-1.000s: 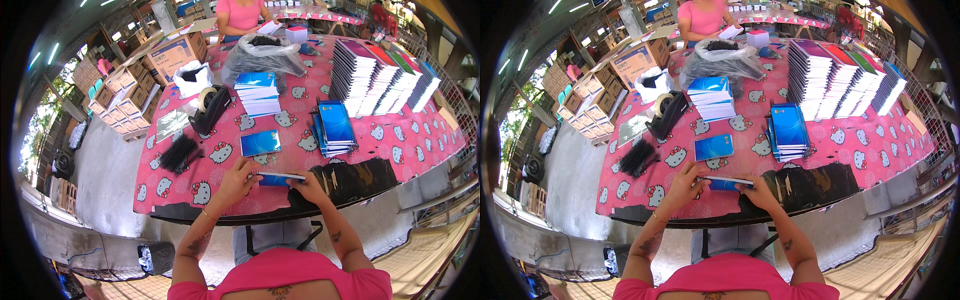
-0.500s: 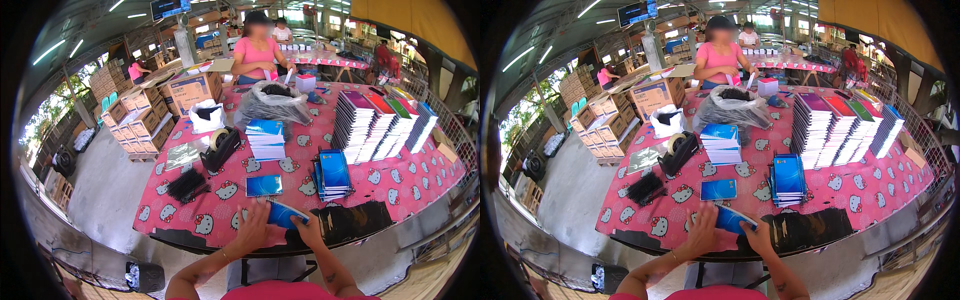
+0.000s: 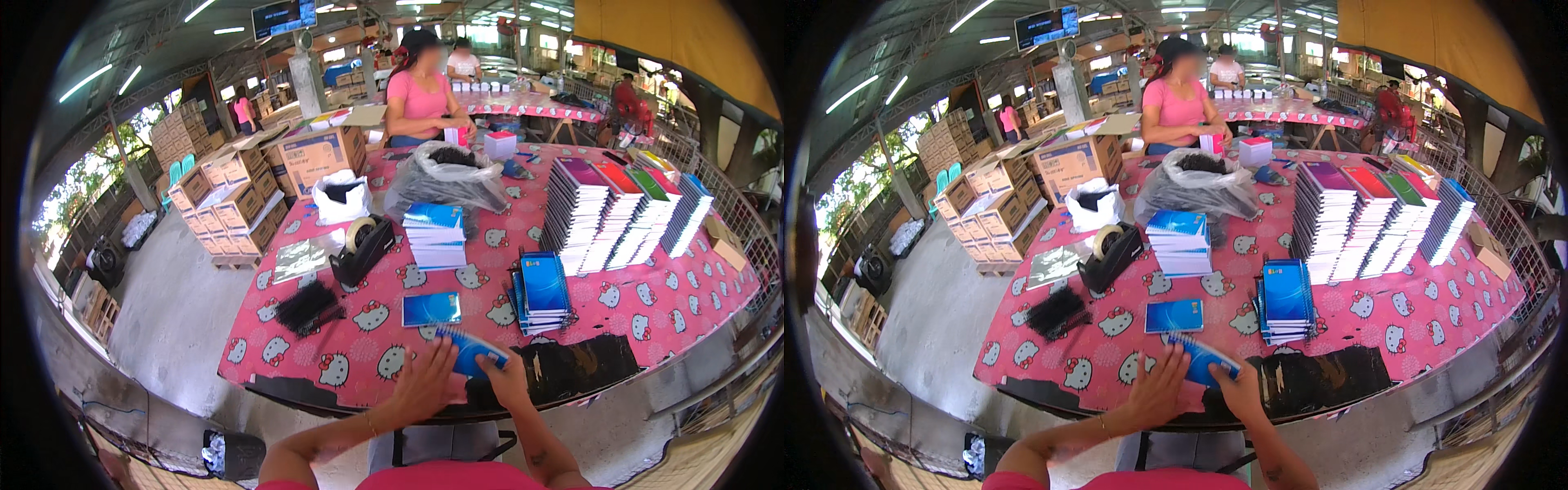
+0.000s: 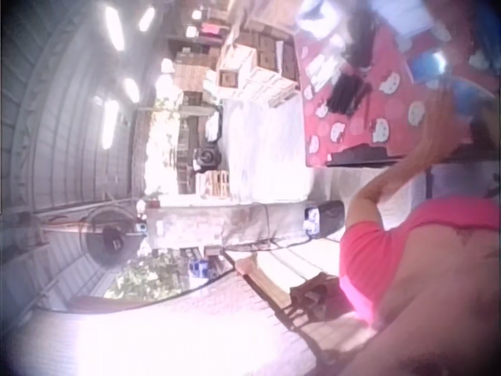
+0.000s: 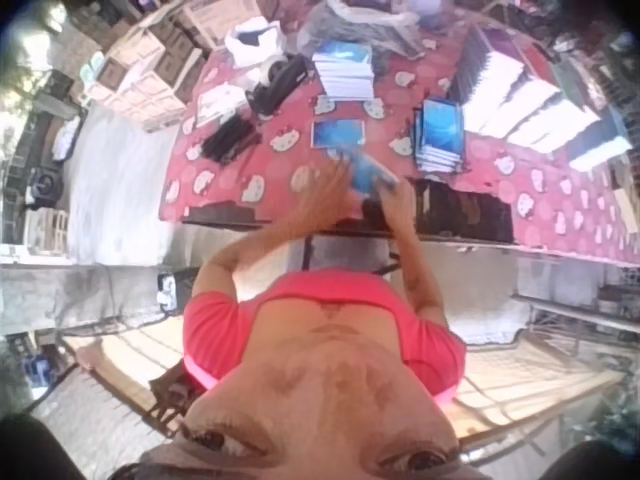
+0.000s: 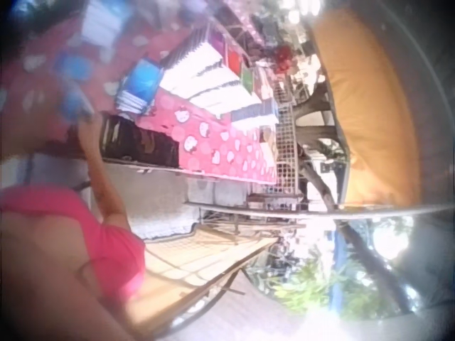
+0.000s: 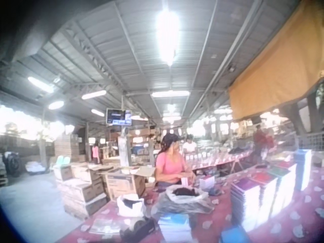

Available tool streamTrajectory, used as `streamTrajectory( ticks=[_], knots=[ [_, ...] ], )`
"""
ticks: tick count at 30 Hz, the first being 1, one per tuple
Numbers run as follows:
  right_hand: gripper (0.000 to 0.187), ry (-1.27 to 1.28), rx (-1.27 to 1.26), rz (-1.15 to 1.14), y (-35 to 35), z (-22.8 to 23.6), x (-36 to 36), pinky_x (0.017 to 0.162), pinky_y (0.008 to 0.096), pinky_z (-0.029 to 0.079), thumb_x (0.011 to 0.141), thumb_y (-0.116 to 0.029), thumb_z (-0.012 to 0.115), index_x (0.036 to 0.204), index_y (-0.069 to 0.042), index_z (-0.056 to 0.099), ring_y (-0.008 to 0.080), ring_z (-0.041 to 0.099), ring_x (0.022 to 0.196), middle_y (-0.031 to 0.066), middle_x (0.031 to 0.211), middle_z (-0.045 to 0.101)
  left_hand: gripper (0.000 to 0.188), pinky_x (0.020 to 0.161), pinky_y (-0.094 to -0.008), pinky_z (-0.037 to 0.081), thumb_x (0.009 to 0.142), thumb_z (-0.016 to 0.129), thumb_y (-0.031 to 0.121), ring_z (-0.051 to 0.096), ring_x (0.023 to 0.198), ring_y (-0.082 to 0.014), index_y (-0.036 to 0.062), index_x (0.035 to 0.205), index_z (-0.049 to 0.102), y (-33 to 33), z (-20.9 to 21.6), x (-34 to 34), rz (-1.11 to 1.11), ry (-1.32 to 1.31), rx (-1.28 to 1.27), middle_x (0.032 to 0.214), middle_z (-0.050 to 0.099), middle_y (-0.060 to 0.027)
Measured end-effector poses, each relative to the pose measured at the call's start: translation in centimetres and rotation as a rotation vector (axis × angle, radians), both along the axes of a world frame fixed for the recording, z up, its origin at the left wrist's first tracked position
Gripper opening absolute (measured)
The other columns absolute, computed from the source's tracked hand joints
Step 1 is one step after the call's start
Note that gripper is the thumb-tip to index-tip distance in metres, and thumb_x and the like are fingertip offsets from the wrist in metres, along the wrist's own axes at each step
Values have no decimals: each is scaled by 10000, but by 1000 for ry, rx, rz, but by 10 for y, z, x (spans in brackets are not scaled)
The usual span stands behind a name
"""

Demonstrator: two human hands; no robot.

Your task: The person repeatedly picks up blue spiral-bound notebooks from a pile on a pink Hello Kitty tablecloth, aligns them, and places them into a growing stack. The hands remain in view throughout, performing the same pick-and-place motion.

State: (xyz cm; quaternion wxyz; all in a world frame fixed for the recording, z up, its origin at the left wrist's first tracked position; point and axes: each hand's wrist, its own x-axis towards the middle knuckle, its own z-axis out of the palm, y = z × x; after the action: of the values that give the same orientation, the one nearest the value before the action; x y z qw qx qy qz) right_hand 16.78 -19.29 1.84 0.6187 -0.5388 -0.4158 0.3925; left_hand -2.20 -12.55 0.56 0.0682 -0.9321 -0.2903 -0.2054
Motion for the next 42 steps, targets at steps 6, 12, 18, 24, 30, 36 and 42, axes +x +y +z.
streamTrajectory(
  ticks=[6, 12, 18, 24, 30, 36, 42],
  knots=[
    [265, -49, 76, 27, 3, -13, -6, 809, 263, 498, 935, -66, 673, 1187, 16, 668, 80, 594, 878, 23, 966, 693, 856, 1129, -680, 157, 906, 566, 557, 252, 1485, -399, -49, 1478, 366, 19, 26, 16, 31, -12, 56, 1547, 333, -277],
    [256, -21, 19, 98, -6, -20, -4, 795, 252, 491, 933, -86, 681, 1169, 13, 678, 76, 584, 867, 21, 952, 687, 868, 1107, -633, 245, 889, 565, 620, 339, 1442, -380, -24, 1454, 422, 27, 42, 24, 31, -37, 106, 1537, 378, -236],
    [207, -113, 40, 89, -7, -28, 4, 718, 260, 477, 929, -75, 676, 1120, 5, 683, 70, 549, 779, -6, 861, 653, 842, 1121, -645, 209, 922, 496, 632, 374, 1417, -375, -35, 1434, 446, -3, 14, 23, 13, 145, 129, 1516, 410, -236],
    [204, -99, 55, 82, -4, -26, 0, 671, 266, 473, 912, -51, 674, 1111, -12, 688, 70, 537, 758, 0, 832, 638, 863, 1133, -658, 173, 913, 494, 642, 344, 1436, -379, -42, 1436, 439, -14, -15, 14, -138, -35, 50, 1511, 414, -238],
    [212, 31, 47, 116, 0, -48, -4, 657, 262, 469, 911, -67, 677, 1115, -12, 693, 57, 522, 744, -13, 818, 633, 939, 1134, -694, 96, 892, 525, 647, 224, 1479, -444, -74, 1470, 358, 13, 17, 29, -93, 52, -29, 1565, 302, -277],
    [169, -146, 43, 106, 2, -39, 2, 673, 278, 485, 921, -58, 661, 1077, 3, 684, 58, 540, 765, 8, 801, 645, 909, 1142, -674, 84, 904, 501, 651, 229, 1491, -401, -19, 1500, 353, 18, 13, 43, -53, 2, 59, 1570, 326, -232],
    [229, -141, 42, 133, 6, -51, 9, 694, 291, 498, 911, -45, 661, 1135, 2, 669, 72, 566, 778, 59, 815, 676, 865, 1149, -660, 95, 936, 464, 628, 233, 1498, -366, -6, 1511, 341, -6, -30, 27, -168, -33, -91, 1581, 315, -214]
  ],
)
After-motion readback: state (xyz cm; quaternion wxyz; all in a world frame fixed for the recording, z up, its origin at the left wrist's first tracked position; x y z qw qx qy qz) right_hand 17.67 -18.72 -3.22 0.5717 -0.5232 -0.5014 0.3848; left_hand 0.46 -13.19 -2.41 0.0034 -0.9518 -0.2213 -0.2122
